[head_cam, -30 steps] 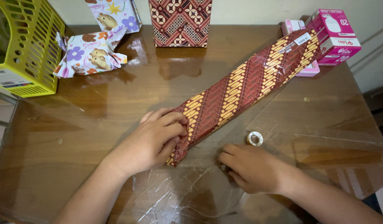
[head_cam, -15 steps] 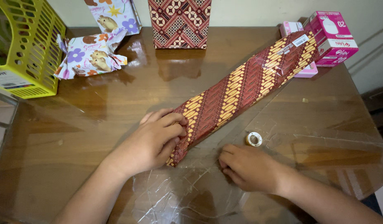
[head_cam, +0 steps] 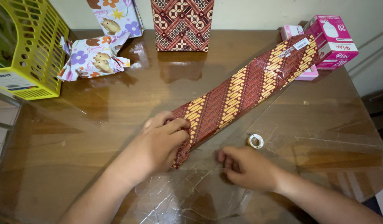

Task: The person wraps a long rectangular object with patterned wrapping paper on a wooden table. They fold the paper over the object, smooth the edges, and secure the folds with clear tape. The person adjusts the paper and tape multiple times to ensure a neat finish.

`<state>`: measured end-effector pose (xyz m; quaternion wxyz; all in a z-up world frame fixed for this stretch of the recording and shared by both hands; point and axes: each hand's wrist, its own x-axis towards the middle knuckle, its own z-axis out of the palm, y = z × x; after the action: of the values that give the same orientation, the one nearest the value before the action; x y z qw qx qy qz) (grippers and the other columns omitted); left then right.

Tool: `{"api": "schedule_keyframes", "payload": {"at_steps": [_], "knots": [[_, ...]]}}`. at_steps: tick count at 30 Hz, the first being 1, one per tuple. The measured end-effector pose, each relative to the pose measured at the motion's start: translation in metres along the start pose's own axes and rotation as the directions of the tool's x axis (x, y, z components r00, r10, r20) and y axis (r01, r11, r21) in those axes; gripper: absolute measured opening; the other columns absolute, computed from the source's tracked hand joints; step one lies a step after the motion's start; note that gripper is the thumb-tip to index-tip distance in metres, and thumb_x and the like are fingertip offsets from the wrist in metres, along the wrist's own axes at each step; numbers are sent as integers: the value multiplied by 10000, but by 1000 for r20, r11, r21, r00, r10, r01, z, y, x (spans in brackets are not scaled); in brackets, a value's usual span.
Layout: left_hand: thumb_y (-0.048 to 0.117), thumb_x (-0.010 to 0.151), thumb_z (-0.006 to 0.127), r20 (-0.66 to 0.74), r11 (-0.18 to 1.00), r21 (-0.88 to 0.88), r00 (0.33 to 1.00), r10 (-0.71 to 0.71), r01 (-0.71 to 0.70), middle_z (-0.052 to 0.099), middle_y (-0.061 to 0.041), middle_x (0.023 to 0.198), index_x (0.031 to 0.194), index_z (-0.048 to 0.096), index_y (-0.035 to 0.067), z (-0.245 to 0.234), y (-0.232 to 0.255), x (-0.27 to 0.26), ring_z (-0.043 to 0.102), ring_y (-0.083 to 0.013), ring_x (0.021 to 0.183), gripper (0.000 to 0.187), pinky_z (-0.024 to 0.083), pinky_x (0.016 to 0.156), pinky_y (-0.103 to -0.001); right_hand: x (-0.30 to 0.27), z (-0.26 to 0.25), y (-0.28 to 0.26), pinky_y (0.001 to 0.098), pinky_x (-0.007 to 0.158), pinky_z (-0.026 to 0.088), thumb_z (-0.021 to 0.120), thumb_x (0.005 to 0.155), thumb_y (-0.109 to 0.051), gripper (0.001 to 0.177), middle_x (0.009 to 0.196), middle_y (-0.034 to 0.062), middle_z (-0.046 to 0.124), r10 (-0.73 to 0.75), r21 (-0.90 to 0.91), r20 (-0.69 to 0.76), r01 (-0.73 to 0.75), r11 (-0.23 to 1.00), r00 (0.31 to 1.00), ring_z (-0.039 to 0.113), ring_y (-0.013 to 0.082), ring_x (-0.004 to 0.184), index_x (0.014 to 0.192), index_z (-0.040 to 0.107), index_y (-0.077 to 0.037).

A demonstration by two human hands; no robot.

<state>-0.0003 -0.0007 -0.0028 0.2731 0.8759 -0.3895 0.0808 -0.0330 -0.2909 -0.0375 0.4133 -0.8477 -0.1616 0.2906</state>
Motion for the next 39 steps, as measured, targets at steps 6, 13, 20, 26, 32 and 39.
{"api": "schedule_keyframes", "payload": {"at_steps": [6,13,20,26,32,39], "knots": [[481,771,762,32,976,176,990,-137,129,551,-239,1332,1229,595,-18,17,33,-4,496,-447,1216,697,368,1022,-574,5,-4,9,275,591,519,658,848,-59,220,754,31,700,43,18,68,-45,999,997,625,87,665,1068,649,-43],[533,609,815,-31,910,335,968,-250,246,425,-334,1395,1410,432,17,57,63,-5,369,-539,1274,1027,267,1059,-647,4,-2,4,314,617,533,618,845,-62,178,750,84,727,60,-119,93,-49,992,994,653,141,656,986,727,-50],[440,700,790,-44,899,361,968,-248,247,436,-320,1408,1413,460,58,64,60,-6,381,-521,1288,873,262,1083,-638,1,0,1,372,689,558,605,795,-50,198,876,141,753,-148,-192,42,153,969,988,733,280,796,950,726,-34],[443,684,788,-41,902,359,970,-241,239,437,-326,1403,1405,464,59,63,59,-5,386,-521,1289,880,262,1082,-637,4,8,-19,397,651,551,710,811,-223,165,770,129,738,67,-224,-29,-72,972,997,729,286,702,888,740,-80],[445,692,778,-4,893,381,966,-259,241,423,-326,1417,1419,447,48,61,60,-4,373,-526,1297,892,262,1078,-630,5,8,-23,423,586,523,740,819,-250,162,713,124,727,-8,-275,-74,-13,961,997,704,307,640,828,753,-89],[456,693,777,6,888,398,967,-256,232,422,-325,1434,1423,443,49,61,59,-2,372,-530,1309,900,264,1069,-630,5,10,-13,413,587,528,735,821,-234,139,710,129,725,-27,-267,-42,15,963,999,707,295,617,858,769,-105]]}}
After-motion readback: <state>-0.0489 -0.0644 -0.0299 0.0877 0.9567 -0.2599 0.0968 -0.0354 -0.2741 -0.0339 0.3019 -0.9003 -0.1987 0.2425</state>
